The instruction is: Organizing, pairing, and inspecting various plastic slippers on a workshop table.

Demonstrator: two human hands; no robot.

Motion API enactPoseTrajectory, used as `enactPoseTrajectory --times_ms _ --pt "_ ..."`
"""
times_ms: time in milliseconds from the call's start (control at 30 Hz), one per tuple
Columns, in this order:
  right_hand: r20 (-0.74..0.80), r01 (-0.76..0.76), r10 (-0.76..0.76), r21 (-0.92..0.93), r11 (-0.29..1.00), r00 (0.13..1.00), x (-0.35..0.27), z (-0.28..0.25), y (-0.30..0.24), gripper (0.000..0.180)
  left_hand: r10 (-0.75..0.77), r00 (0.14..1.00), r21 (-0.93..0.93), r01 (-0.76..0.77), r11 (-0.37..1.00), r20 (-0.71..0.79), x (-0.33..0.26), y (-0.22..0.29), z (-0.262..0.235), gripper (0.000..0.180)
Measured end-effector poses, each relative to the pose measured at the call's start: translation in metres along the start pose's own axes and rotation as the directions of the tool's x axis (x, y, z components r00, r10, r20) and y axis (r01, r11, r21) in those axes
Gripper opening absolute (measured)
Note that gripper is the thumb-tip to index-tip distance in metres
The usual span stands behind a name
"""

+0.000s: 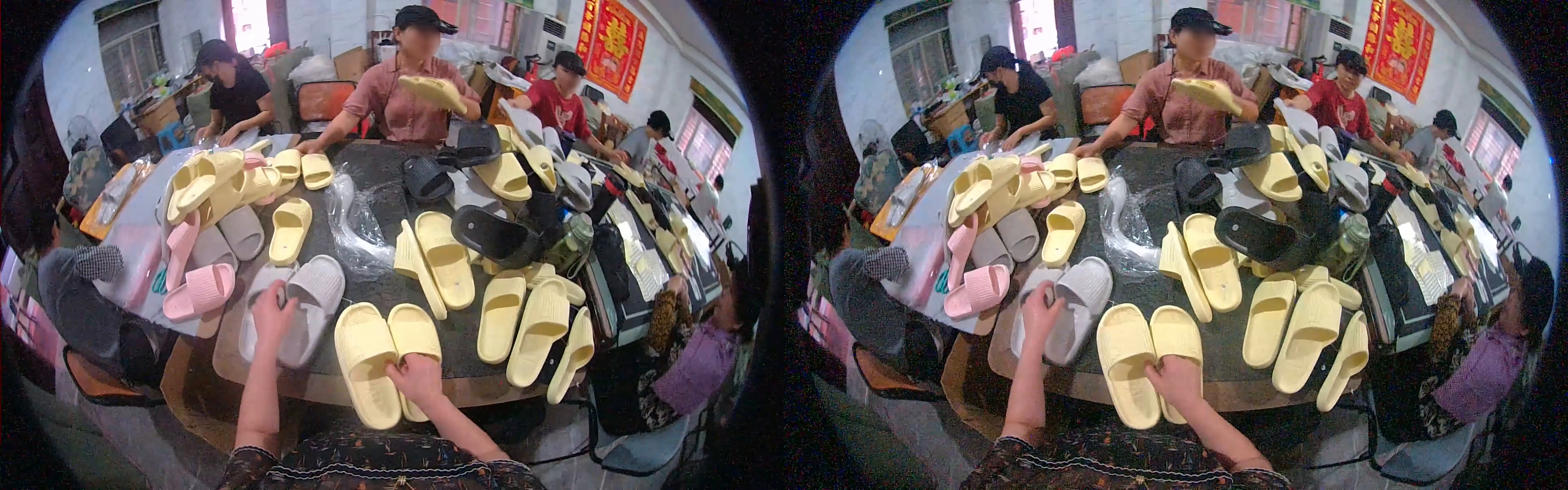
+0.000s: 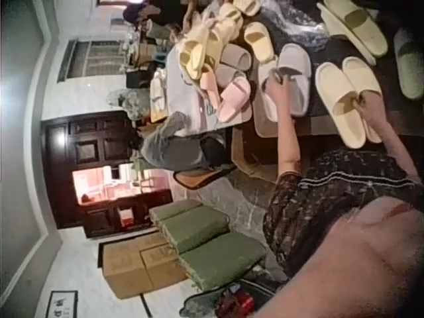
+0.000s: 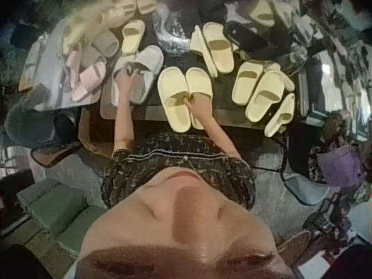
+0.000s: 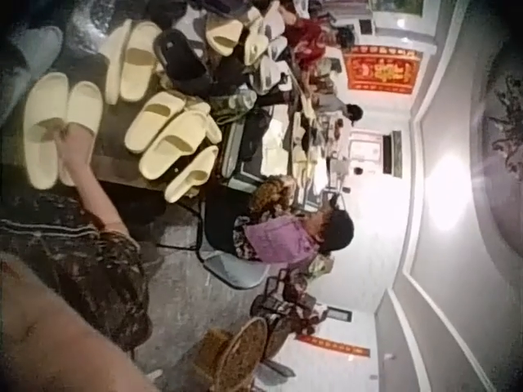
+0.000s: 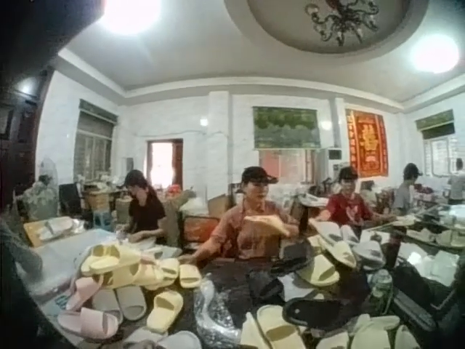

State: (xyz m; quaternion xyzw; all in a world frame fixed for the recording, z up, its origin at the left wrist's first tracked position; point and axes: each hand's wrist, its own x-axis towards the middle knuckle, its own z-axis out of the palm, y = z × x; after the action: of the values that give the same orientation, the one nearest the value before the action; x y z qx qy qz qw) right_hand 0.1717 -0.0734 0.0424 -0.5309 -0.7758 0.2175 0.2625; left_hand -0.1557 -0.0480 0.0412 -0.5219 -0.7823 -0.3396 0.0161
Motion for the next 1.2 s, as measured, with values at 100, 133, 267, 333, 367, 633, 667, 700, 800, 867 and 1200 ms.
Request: enactPoseTrajectory --times_ms 100,133,267,333,367,633,667,700,800,867,1200 --pt "-0.160 0.058 -0.050 0.045 0.997 0.986 -0.007 -0.025 0.009 0.035 -0.075 0.974 -0.211 0.121 0.970 0.213 -0.020 0.037 -0.006 0.054" --pt "-0.189 0.068 -0.059 0.040 0.997 0.980 -0.006 -0.035 0.009 0.035 -0.047 0.981 -0.202 0.085 0.976 0.187 -0.026 0.043 -0.004 0.054" --pt "-0.401 0.096 -0.120 -0.078 0.992 0.908 0.002 -0.082 0.017 0.028 0.085 0.985 -0.239 -0.047 0.970 0.149 -0.060 0.051 0.000 0.061" --pt "-0.474 0.014 -0.049 -0.076 0.997 0.879 0.009 -0.109 0.031 0.027 0.091 0.970 -0.287 -0.024 0.958 0.224 -0.072 0.069 -0.001 0.062" --pt "-0.491 -0.077 0.005 -0.127 0.989 0.871 0.012 -0.123 0.041 0.026 0.069 0.960 -0.320 0.022 0.947 0.273 -0.080 0.076 -0.001 0.063" --pt "-0.671 -0.395 0.149 -0.231 0.889 0.727 0.071 -0.225 0.110 0.038 0.222 0.871 -0.414 -0.024 0.910 0.437 -0.107 0.110 -0.001 0.075" --pt "-0.667 -0.425 0.191 -0.207 0.881 0.720 0.078 -0.231 0.118 0.039 0.246 0.861 -0.409 -0.050 0.911 0.445 -0.108 0.110 -0.001 0.078" --pt "-0.664 -0.413 0.182 -0.209 0.886 0.726 0.081 -0.232 0.128 0.039 0.268 0.851 -0.402 -0.074 0.912 0.451 -0.109 0.109 -0.002 0.081" --pt "-0.597 -0.442 0.226 -0.244 0.863 0.770 0.091 -0.236 0.164 0.042 0.271 0.822 -0.428 -0.036 0.903 0.500 -0.106 0.111 -0.011 0.084" --pt "-0.530 -0.468 0.344 -0.116 0.876 0.775 0.084 -0.229 0.190 0.045 0.254 0.805 -0.384 -0.036 0.923 0.536 -0.101 0.114 -0.022 0.086" --pt "-0.446 0.190 -0.193 -0.052 0.980 0.874 0.067 -0.135 0.032 0.030 0.273 0.894 -0.382 -0.128 0.915 0.355 -0.044 0.105 -0.037 0.041"
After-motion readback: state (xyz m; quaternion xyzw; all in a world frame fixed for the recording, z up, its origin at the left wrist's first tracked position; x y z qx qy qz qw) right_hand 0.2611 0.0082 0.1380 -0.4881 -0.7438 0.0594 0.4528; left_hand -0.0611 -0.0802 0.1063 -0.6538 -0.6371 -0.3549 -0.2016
